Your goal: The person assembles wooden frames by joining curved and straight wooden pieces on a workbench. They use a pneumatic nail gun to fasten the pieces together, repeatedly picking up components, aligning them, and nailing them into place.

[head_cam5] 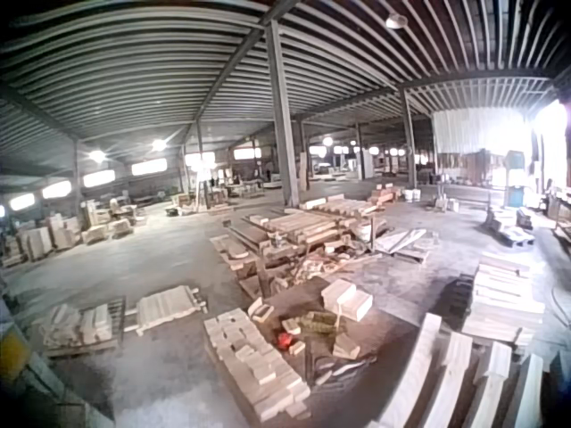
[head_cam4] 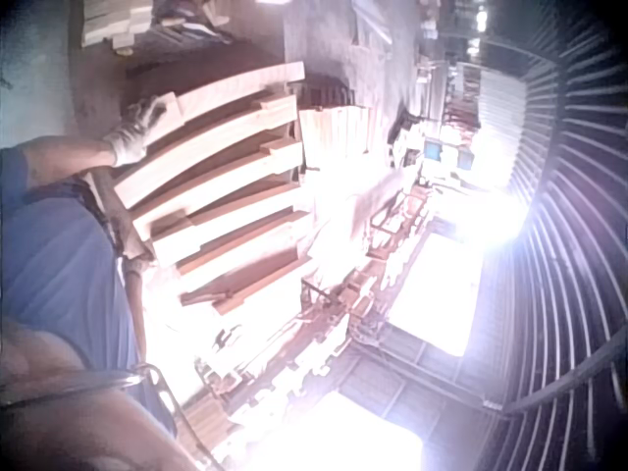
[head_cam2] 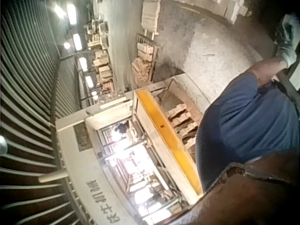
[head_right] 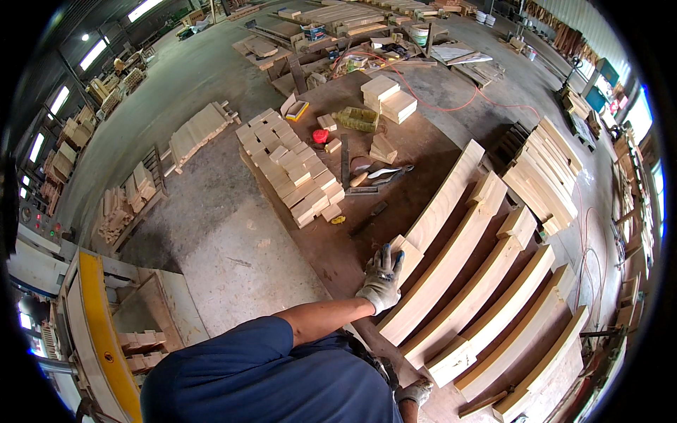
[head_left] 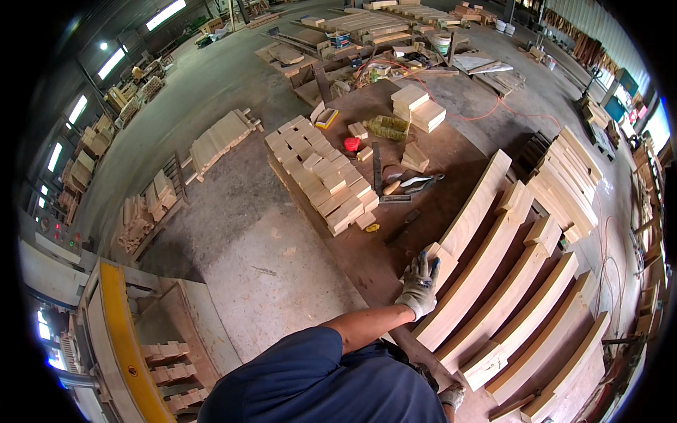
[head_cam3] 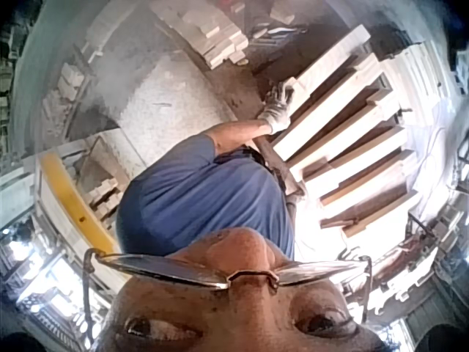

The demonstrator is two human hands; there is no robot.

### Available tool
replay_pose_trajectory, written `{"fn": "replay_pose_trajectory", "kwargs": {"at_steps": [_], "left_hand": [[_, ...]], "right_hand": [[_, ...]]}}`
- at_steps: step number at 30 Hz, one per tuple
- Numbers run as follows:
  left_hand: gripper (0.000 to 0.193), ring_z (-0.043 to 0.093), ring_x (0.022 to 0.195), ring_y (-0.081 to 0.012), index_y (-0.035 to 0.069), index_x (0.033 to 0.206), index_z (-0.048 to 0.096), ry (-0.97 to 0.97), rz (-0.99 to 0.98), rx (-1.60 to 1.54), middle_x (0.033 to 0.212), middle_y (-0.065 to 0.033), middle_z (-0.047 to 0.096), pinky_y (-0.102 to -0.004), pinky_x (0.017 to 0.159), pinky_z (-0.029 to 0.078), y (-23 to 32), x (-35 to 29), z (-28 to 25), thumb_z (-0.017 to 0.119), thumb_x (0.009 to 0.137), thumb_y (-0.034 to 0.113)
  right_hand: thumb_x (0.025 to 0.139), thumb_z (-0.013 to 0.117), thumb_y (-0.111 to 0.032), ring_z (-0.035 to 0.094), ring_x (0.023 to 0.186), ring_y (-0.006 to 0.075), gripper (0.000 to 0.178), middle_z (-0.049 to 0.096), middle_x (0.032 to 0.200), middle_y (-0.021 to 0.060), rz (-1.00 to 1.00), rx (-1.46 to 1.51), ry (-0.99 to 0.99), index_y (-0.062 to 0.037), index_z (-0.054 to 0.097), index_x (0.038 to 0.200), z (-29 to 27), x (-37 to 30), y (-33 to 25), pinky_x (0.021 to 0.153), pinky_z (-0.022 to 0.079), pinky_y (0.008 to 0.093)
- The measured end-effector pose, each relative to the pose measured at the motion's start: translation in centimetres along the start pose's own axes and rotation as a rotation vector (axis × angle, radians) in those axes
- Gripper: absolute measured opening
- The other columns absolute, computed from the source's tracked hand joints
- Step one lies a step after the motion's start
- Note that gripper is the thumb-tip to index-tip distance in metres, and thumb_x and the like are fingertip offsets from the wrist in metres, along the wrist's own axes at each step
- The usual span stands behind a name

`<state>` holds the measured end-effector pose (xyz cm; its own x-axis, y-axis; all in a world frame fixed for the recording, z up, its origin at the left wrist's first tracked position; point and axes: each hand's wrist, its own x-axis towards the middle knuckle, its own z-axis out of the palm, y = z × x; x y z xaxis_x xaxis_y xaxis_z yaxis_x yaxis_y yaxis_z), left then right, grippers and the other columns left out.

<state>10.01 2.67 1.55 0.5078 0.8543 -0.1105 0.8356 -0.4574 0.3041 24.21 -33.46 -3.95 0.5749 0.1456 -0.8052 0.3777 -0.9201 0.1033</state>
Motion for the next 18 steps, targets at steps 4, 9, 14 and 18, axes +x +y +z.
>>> {"fn": "replay_pose_trajectory", "kwargs": {"at_steps": [4,9,14,18], "left_hand": [[0.103,0.024,0.155,-0.0546,0.006,0.17,0.022,-0.033,-0.011,-0.013,0.173,-0.0351,0.008,-0.0627,0.123,0.027,0.3,-0.1,-0.9,0.075,0.087,0.036],[0.109,0.024,0.155,-0.055,0.005,0.17,0.021,-0.008,-0.008,-0.012,0.173,-0.036,0.007,-0.0639,0.122,0.028,0.1,0.0,0.0,0.078,0.084,0.039],[0.109,0.026,0.154,-0.0554,0.005,0.17,0.02,0.0,0.007,0.011,0.172,-0.0363,0.008,-0.0641,0.122,0.029,0.3,0.3,0.3,0.078,0.084,0.039],[0.109,0.026,0.154,-0.0559,0.005,0.17,0.02,0.008,-0.01,0.003,0.172,-0.0366,0.009,-0.0642,0.122,0.029,-0.2,-0.1,0.2,0.078,0.084,0.039]], "right_hand": [[0.075,0.082,-0.064,0.029,0.158,0.0433,0.136,0.023,0.171,0.0316,-0.004,-0.007,0.006,0.0104,0.013,0.165,0.2,0.3,0.2,0.128,0.032,0.0424],[0.076,0.081,-0.062,0.028,0.158,0.0449,0.134,0.022,0.171,0.0326,-0.016,-0.017,0.008,0.0107,0.013,0.165,0.2,0.2,0.2,0.129,0.031,0.0435],[0.079,0.08,-0.059,0.027,0.158,0.0461,0.129,0.02,0.172,0.0332,0.008,0.004,-0.003,0.0113,0.013,0.165,-0.2,-0.8,-0.2,0.129,0.029,0.0438],[0.08,0.079,-0.058,0.025,0.159,0.046,0.129,0.018,0.172,0.0335,-0.01,-0.007,-0.002,0.0118,0.012,0.165,-0.1,-0.3,-0.2,0.13,0.027,0.0438]]}}
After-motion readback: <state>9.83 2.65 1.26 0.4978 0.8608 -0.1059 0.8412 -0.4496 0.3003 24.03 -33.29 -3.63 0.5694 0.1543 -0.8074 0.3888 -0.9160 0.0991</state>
